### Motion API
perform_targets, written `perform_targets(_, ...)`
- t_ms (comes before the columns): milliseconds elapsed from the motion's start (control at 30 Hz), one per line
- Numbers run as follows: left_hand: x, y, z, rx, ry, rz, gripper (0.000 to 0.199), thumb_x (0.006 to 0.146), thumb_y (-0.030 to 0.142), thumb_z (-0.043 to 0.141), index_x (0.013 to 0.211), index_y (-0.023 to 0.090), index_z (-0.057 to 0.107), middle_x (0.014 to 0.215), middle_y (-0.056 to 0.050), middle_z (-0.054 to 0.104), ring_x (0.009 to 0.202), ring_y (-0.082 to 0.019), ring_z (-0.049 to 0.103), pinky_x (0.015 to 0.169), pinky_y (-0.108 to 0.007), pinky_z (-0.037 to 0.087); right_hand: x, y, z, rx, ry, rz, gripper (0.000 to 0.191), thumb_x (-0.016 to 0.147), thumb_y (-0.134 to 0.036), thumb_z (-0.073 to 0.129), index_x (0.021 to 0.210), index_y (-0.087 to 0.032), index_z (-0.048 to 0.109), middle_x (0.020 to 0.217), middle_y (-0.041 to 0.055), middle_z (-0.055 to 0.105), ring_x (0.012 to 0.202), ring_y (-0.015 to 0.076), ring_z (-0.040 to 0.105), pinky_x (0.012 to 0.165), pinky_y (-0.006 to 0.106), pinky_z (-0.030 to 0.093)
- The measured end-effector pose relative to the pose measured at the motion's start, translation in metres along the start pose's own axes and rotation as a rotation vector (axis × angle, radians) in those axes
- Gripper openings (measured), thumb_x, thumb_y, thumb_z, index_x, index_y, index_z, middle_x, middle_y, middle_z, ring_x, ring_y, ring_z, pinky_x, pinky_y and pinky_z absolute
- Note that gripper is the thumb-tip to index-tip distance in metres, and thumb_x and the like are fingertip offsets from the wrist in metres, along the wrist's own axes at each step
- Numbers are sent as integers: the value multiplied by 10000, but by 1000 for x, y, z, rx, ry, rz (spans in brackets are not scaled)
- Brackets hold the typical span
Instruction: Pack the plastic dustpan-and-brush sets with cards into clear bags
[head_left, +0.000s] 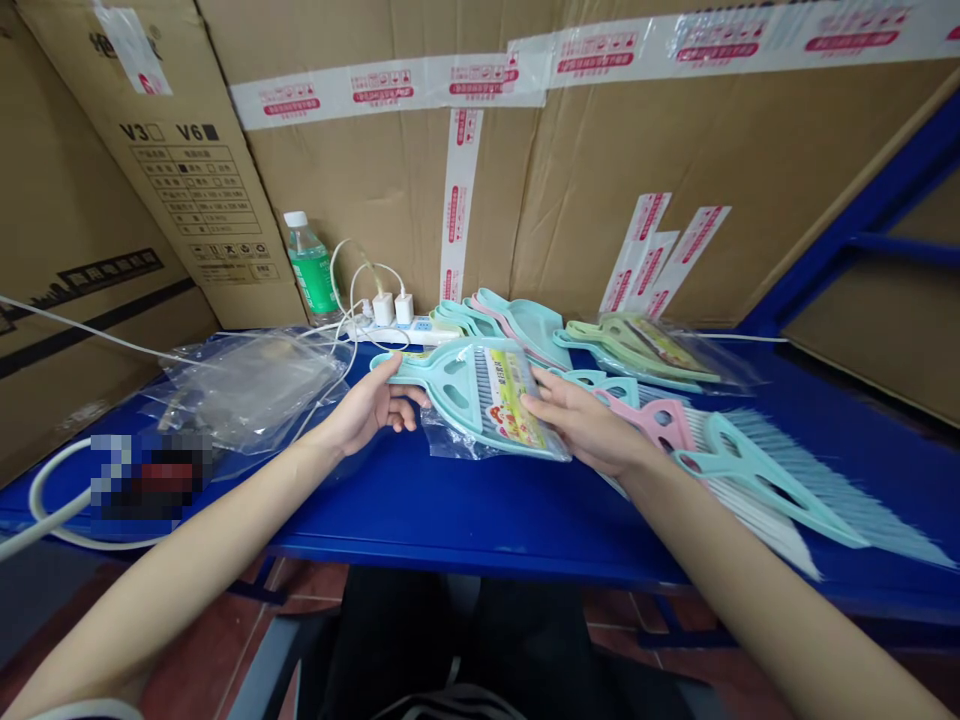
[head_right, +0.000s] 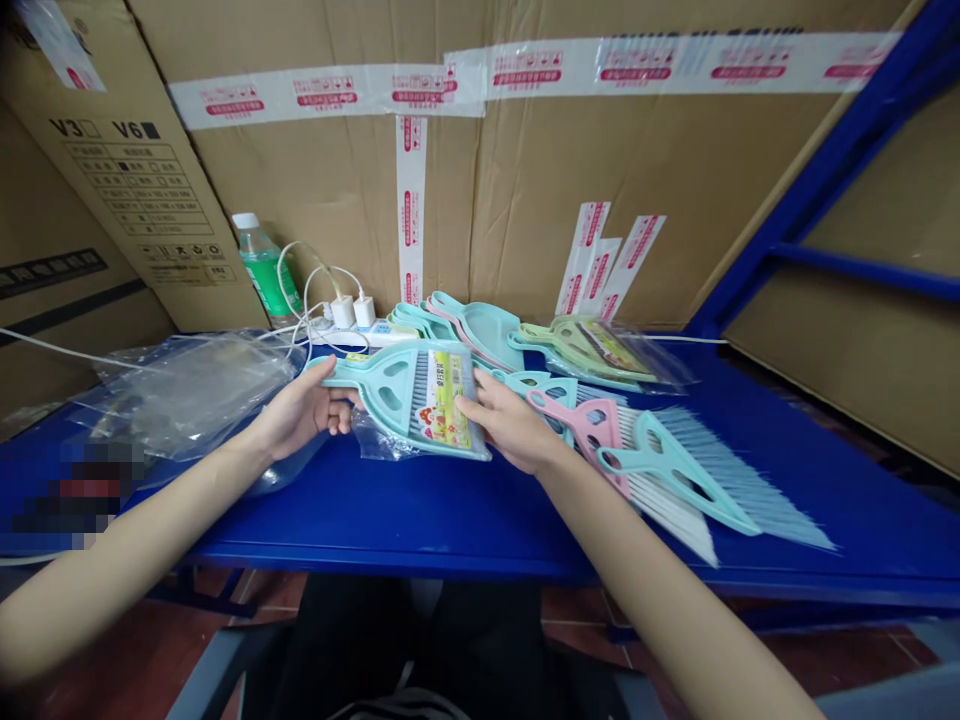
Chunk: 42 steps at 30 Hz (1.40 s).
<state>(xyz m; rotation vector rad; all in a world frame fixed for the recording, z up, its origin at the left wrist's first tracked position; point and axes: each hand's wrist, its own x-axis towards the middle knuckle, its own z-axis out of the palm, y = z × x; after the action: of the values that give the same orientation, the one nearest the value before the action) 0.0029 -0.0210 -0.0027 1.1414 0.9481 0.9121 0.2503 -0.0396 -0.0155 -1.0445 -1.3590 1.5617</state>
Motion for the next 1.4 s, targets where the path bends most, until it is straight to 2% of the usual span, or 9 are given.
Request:
perform_targets(167, -2, 0, -5, 72, -9, 54, 259, 791, 366, 667, 724, 116, 652, 690, -44, 707, 439, -84, 566, 410, -185, 389, -1, 2, -1, -227, 108, -5, 806, 865, -274, 580, 1560, -200, 179, 1523, 98, 439, 1319, 249, 503, 1102, 453, 414)
perform_targets(267, -4, 1, -7, 131, -43, 64, 235, 737, 335, 720, 675, 116, 665, 673, -37, 698, 458, -75, 558, 410, -176, 377, -4, 4, -5, -399, 109, -29, 934, 822, -400, 655, 1574, -228, 128, 1606, 78, 275, 1405, 271, 381, 1127, 445, 379)
perform_targets(433, -8, 2, -7, 251, -159, 13, 347, 743, 439, 722, 636, 110, 686, 583, -36, 666, 447, -74, 548, 414, -171, 362, -12, 6, -17, -664, 103, -81, 991, 764, -580, 681, 1566, -242, 205, 1582, 82, 334, 1393, 334, 388, 1136, 493, 347)
perform_targets(733, -8, -4, 2, 315, -329, -1, 436, 782, 519, 644, 573, 145, 563, 466, -6, 603, 305, -65, 423, 316, -200, 272, -39, 21, -18, -929, 141, -211, 767, 847, -642, 520, 1481, -221, 420, 1557, 143, 364, 1430, 339, 321, 1116, 513, 349)
perform_targets(967, -8, -6, 3, 328, -349, 49, 442, 796, 539, 622, 584, 157, 557, 459, 4, 579, 331, -65, 409, 328, -203, 272, -67, 38, -18, -986, 192, -423, 512, 972, -522, 389, 1424, -305, 492, 1555, 97, 379, 1435, 302, 322, 1083, 505, 395)
perform_targets(1067, -9, -5, 3, 321, -364, 55, 441, 807, 543, 615, 596, 161, 554, 458, 5, 573, 336, -71, 417, 338, -209, 275, -77, 43, -14, -1130, 136, -510, 649, 928, -534, 489, 1516, -298, 345, 1578, 109, 338, 1412, 325, 360, 1055, 505, 435)
perform_targets(1167, -11, -4, 3, 322, -394, 56, 437, 827, 539, 597, 616, 158, 562, 465, 1, 579, 339, -75, 427, 344, -214, 266, -84, 46, -5, -1337, 207, -581, 892, 826, -503, 654, 1563, -258, 215, 1529, 133, 420, 1335, 375, 454, 990, 537, 494)
perform_targets(1267, -13, -4, 6, 320, -422, 49, 437, 831, 550, 594, 645, 155, 576, 479, -3, 591, 337, -74, 424, 343, -218, 248, -88, 46, 3, -1516, 306, -718, 764, 848, -277, 606, 1542, -209, 293, 1425, 130, 550, 1287, 389, 499, 951, 545, 525)
perform_targets(1400, -14, -5, 9, 312, -444, 37, 456, 822, 577, 603, 643, 160, 561, 485, -3, 590, 344, -77, 421, 349, -222, 253, -89, 45, 6, -1659, 286, -848, 674, 839, -32, 429, 1494, -187, 399, 1377, 112, 599, 1304, 319, 513, 967, 453, 544)
